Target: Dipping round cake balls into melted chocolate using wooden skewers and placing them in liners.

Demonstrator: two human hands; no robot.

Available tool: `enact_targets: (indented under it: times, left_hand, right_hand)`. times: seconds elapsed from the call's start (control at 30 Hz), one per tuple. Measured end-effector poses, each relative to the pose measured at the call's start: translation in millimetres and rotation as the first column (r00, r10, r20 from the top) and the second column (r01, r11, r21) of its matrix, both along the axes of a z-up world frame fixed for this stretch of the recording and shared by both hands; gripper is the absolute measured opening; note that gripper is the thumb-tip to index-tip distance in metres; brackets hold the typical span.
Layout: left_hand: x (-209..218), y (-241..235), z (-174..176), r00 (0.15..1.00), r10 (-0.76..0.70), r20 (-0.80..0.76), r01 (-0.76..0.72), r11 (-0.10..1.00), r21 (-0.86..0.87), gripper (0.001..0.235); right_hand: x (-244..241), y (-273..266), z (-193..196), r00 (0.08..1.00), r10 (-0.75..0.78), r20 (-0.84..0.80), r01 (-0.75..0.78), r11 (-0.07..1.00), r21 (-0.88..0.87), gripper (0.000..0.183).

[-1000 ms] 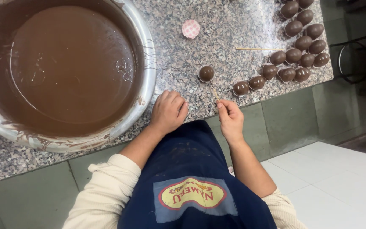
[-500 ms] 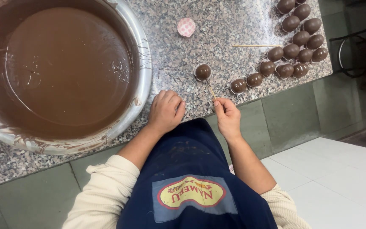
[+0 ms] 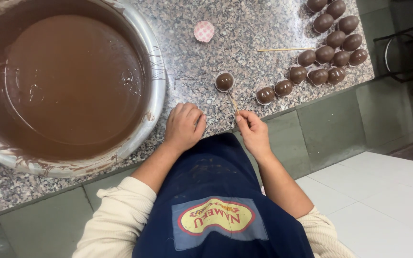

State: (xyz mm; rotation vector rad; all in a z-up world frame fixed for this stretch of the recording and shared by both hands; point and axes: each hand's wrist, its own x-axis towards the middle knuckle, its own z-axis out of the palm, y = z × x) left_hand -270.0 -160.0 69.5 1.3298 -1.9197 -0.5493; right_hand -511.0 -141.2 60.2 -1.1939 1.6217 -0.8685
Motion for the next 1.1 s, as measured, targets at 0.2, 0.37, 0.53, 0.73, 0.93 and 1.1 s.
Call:
enact_targets:
  times: [0.2,0.37,0.53,0.73,0.93,1.1]
  left_hand:
    - [-15.7,-15.8,6.9,0.999,-0.022,0.037,0.022,1.000,-0.011,0.013]
    - [-35.3,-23.0,1.4,0.975,-0.093,0.202,0.118,0.986,-0.114,0.029]
    - [-45.1,-28.6,2.7,0.939,-0.104,0.327,0.145,0.984,-0.102,0.041]
    - [-47.4,-29.7,2.0,0.942,-0.063,0.330,0.101,0.990,-0.100,0.044]
    - [-46.8,-29.5,-0.1,0.943,-0.048,0.328,0.086,0.991,-0.102,0.046]
    - [-46.4,-28.9,-1.3,0.944,-0.047,0.327,0.086,0.991,-0.104,0.046]
  right_hand:
    - [-21.3,7.5,-10.5,0.979,0.009,0.203,-0.058,0.970,0.238,0.022]
    - [-38.6,12.9,-11.9,0.963,-0.006,0.270,-0.095,0.928,0.361,0.021]
    - [-45.2,18.8,-20.9,0.964,0.031,0.265,-0.118,0.940,0.321,0.018]
    - [-48.1,20.8,-23.9,0.955,0.008,0.297,-0.076,0.973,0.217,0.010]
    - [-47.1,18.9,-18.0,0.961,-0.002,0.277,-0.065,0.970,0.233,0.010]
    - [-48.9,20.6,-17.3,0.960,0.011,0.281,-0.083,0.966,0.246,0.008]
